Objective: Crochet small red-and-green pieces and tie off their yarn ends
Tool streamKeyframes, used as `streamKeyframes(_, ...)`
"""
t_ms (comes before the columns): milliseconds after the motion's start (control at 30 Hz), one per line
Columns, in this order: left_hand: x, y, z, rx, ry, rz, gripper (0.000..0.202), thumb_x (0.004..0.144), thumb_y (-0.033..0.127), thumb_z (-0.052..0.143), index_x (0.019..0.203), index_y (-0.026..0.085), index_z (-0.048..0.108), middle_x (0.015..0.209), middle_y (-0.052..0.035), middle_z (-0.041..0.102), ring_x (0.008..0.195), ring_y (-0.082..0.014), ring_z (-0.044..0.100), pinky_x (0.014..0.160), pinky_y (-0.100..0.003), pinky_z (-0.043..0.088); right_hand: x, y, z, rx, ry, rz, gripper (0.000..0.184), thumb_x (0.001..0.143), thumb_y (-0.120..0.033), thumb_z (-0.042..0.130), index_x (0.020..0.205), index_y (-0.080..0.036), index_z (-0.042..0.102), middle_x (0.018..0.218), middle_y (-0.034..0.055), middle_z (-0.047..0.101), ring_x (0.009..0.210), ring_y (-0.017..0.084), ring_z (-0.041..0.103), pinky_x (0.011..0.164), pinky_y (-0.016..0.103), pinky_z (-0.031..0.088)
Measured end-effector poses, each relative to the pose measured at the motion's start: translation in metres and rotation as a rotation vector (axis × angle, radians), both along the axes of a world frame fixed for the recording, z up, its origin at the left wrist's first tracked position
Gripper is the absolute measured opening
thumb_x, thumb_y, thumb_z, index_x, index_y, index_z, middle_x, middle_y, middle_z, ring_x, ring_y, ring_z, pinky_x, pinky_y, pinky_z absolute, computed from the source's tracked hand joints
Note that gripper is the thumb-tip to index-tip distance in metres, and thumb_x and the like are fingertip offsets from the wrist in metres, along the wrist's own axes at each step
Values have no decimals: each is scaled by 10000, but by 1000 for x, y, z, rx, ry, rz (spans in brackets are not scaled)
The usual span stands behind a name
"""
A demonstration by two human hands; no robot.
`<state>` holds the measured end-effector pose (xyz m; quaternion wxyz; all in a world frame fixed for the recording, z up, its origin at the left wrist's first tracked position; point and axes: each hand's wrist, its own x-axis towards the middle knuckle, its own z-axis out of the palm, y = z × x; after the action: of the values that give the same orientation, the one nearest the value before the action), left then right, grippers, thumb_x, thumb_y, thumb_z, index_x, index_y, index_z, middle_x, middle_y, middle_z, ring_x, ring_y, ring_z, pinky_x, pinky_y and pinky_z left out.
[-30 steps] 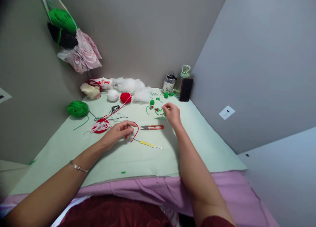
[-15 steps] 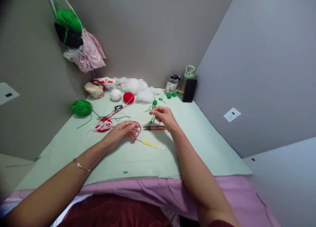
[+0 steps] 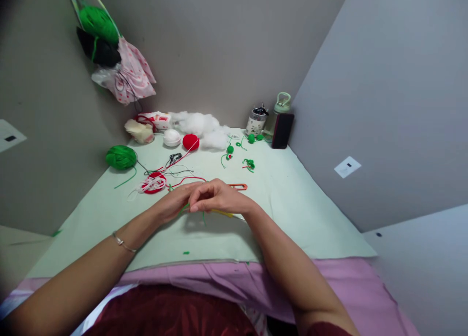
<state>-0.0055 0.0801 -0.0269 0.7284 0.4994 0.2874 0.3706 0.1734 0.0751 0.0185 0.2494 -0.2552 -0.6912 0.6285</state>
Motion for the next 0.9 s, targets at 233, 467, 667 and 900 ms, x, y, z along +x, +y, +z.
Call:
streamKeyframes(233,-1,8,-5,-6,38,155,325,763,379,799,1005,163,780,911,-61,749,842,-184,660,808,-294,503,0,-4,4,79,-124,141,254,831,-390,769,844,-138,740,841,32,693,665,93,564,616,225,464)
streamKeyframes(467,-9,15,2,-45,-67,383,381,712,332,832,1039,173,718,816,7,661,653,-97,630,697,-254,529,22,3,9,67,131,489,236,788,-361,825,745,-141,754,978,129,765,779,158,682,701,277,526)
streamKeyframes(667,-1,3,1,242,179,454,330,746,284,768,1048,196,668,880,5,660,728,-143,695,704,-273,509,36,11,-3,-8,352,-39,229,791,-366,821,761,-167,712,520,-28,585,436,67,444,437,199,304)
streamKeyframes(900,-4,6,1,270,133,397,256,750,297,798,917,191,635,888,-10,695,854,-165,689,789,-279,489,28,13,4,-17,210,-431,263,832,-424,755,849,-182,654,534,-80,455,479,57,339,474,200,262)
